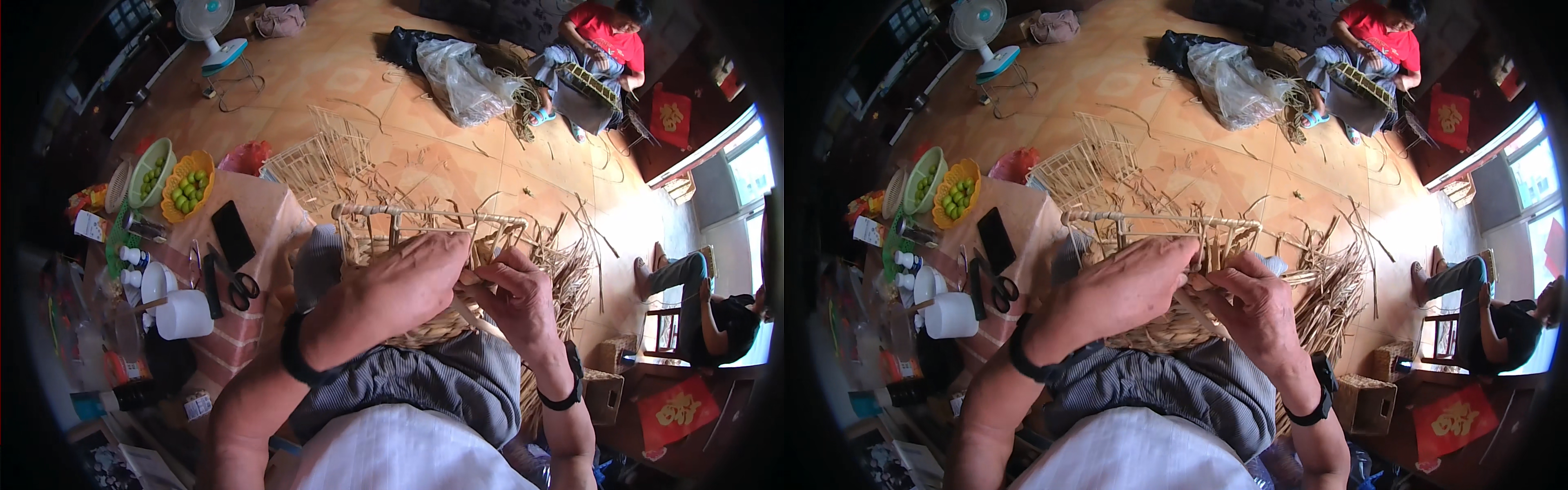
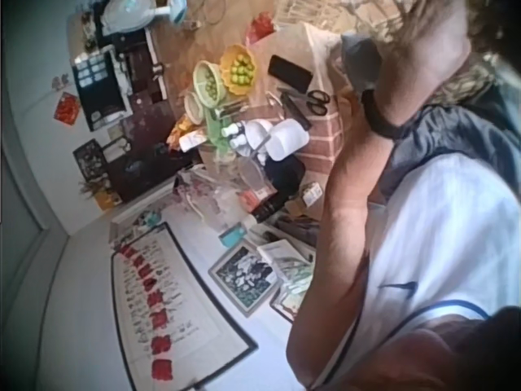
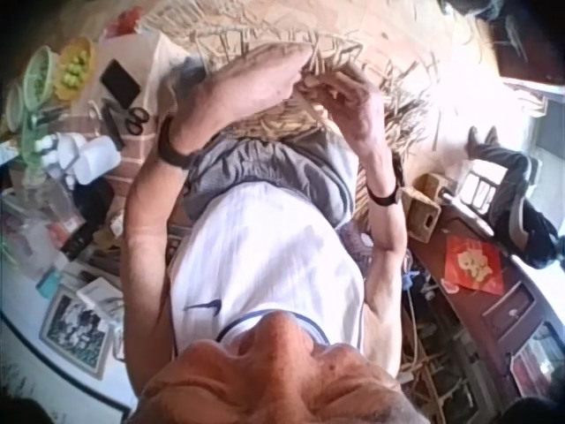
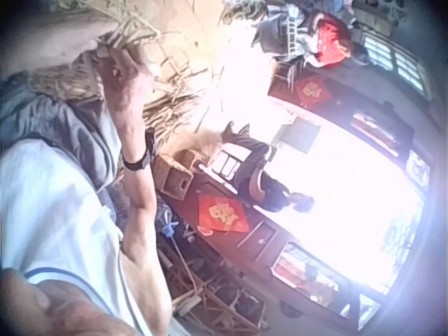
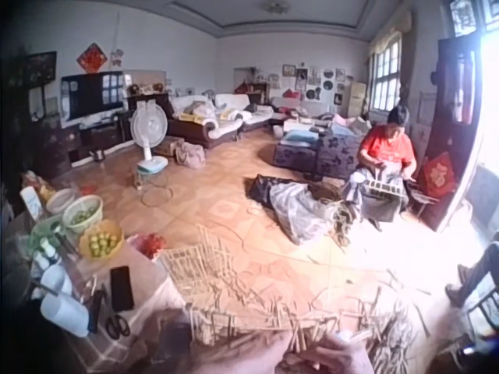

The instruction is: The recorder is weaving a basket using dried plant fibers.

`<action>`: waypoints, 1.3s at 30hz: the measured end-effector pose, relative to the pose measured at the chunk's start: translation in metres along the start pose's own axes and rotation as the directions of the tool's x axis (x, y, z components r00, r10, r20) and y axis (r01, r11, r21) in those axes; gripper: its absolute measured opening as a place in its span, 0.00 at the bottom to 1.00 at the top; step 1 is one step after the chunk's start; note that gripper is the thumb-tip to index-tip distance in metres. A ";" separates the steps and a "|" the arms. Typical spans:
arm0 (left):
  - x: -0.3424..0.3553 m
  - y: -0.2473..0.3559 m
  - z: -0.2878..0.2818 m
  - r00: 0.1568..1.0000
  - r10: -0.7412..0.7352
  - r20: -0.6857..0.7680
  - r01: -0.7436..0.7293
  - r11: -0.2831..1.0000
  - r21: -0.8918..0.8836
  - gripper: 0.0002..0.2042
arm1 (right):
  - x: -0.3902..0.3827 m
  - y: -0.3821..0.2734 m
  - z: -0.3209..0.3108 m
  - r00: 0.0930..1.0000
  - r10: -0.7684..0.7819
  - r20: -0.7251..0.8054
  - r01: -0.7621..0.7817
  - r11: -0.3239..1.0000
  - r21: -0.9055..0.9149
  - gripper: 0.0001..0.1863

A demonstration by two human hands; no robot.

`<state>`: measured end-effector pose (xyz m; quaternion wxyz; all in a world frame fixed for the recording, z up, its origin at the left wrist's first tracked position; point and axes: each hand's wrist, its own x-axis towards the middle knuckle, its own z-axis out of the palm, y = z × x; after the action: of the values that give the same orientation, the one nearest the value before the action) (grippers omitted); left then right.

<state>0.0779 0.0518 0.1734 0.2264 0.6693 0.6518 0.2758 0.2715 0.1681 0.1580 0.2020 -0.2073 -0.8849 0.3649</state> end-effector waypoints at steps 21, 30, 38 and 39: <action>0.007 -0.032 -0.001 0.996 -0.048 -0.075 0.044 0.998 -0.047 0.09 | -0.001 -0.051 0.007 0.911 -0.367 0.186 0.406 0.877 -0.258 0.07; 0.011 -0.044 0.003 0.988 -0.035 -0.149 0.009 0.985 -0.170 0.10 | -0.043 -0.069 -0.024 0.885 -0.323 0.334 0.459 0.722 -0.518 0.21; 0.022 -0.054 -0.002 1.000 -0.012 -0.019 0.010 0.996 -0.085 0.11 | -0.071 -0.076 -0.076 0.980 -0.120 0.157 0.197 0.654 -0.731 0.19; 0.026 -0.046 -0.008 0.997 -0.057 0.056 0.061 0.996 -0.063 0.11 | -0.070 -0.070 -0.086 0.992 -0.056 0.114 0.123 0.649 -0.751 0.15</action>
<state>0.0380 0.0795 0.1514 0.2736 0.6493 0.6555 0.2718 0.3581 0.1351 0.2504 0.0794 -0.2136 -0.9729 -0.0387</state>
